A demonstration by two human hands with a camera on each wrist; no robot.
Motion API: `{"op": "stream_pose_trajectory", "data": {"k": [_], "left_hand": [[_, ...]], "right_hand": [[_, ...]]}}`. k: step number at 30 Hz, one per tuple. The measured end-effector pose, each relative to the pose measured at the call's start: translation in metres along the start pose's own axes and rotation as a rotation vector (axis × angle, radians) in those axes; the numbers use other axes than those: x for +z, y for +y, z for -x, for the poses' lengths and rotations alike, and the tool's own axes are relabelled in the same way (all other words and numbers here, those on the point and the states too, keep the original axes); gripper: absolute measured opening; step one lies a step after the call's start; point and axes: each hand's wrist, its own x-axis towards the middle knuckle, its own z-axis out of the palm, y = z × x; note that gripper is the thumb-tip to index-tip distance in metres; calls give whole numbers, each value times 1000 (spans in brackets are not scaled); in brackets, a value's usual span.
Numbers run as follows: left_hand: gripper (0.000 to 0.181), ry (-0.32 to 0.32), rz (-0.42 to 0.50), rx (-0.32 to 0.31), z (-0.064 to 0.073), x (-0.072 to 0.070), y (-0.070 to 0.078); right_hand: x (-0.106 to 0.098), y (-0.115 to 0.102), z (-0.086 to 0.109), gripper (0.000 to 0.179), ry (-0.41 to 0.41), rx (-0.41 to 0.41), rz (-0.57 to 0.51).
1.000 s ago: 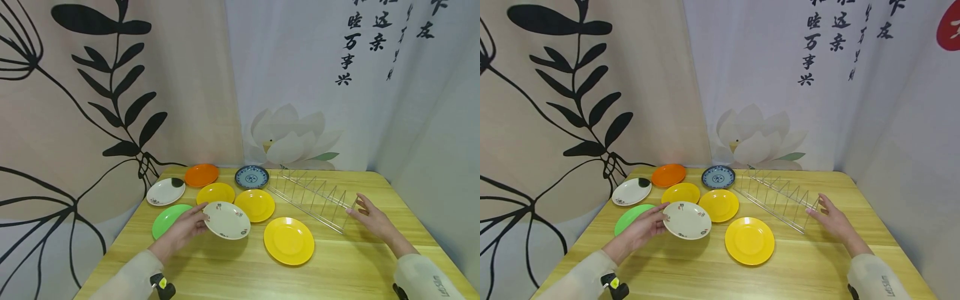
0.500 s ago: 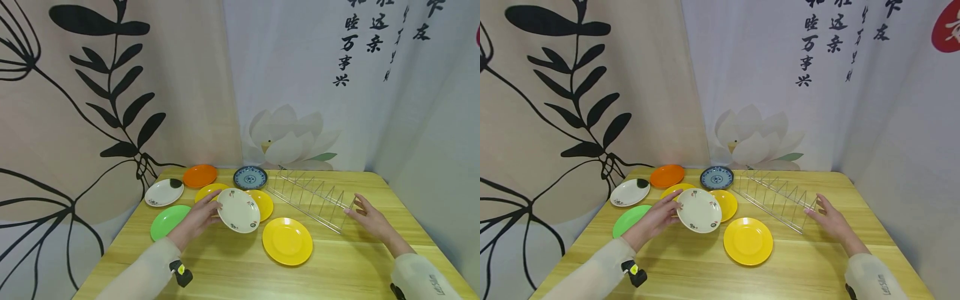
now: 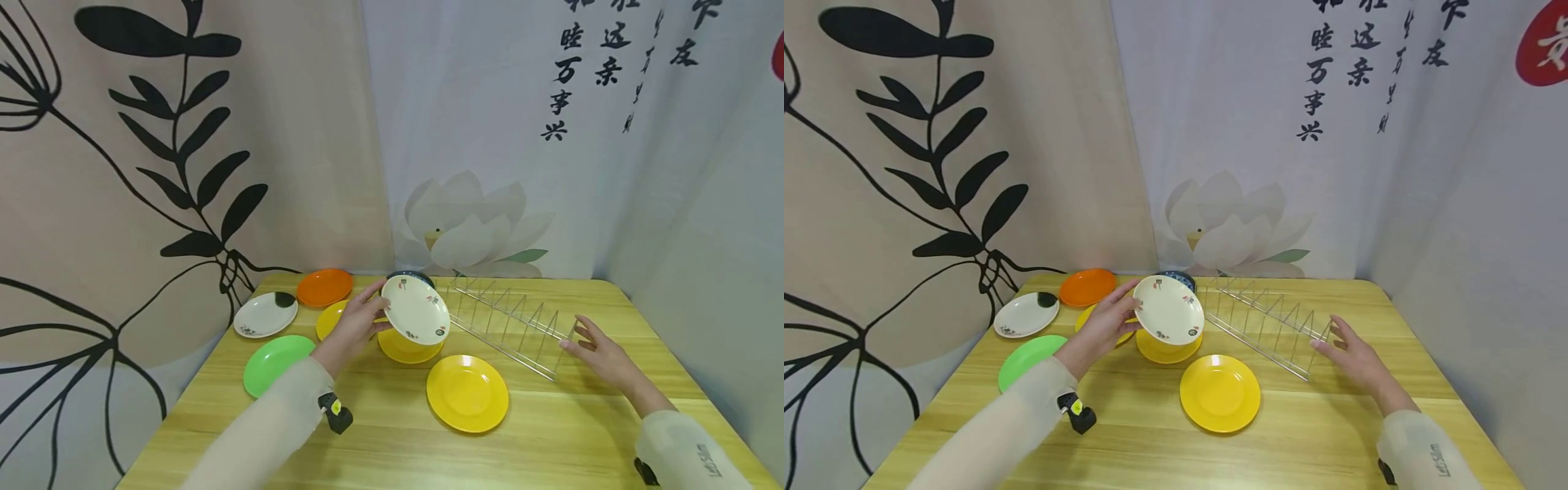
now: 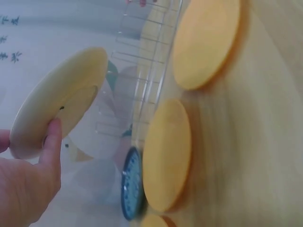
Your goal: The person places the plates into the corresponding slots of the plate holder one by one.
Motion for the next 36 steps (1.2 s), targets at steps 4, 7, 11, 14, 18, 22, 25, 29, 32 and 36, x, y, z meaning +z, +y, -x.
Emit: {"op": "stream_pose_trajectory", "data": {"k": [4, 7, 11, 14, 18, 22, 25, 29, 32, 36], "left_hand": [[56, -22, -2, 39, -9, 20, 5], [56, -28, 15, 51, -15, 34, 7], [55, -22, 44, 55, -22, 52, 10], [55, -8, 49, 50, -27, 64, 12], [56, 1, 56, 57, -34, 80, 12], [56, 4, 59, 81, -40, 94, 8], [56, -6, 55, 95, -43, 105, 4], [56, -27, 40, 106, -45, 121, -1], [56, -37, 43, 114, -46, 133, -4], [56, -53, 68, 114, -49, 149, -7]], "right_hand": [[0, 2, -1, 90, 4, -3, -5], [1, 3, -1, 90, 6, 0, -15], [2, 3, -2, 89, 8, -4, -18], [2, 2, -2, 88, 10, -7, -17], [2, 1, -1, 89, 15, -6, -18], [2, 1, -1, 90, 14, -4, -26], [1, 2, -1, 90, 13, -4, -25], [1, 4, -2, 90, 11, -3, -21], [1, 5, -4, 89, 11, -4, -19], [1, 6, -6, 88, 13, -6, -24]]}}
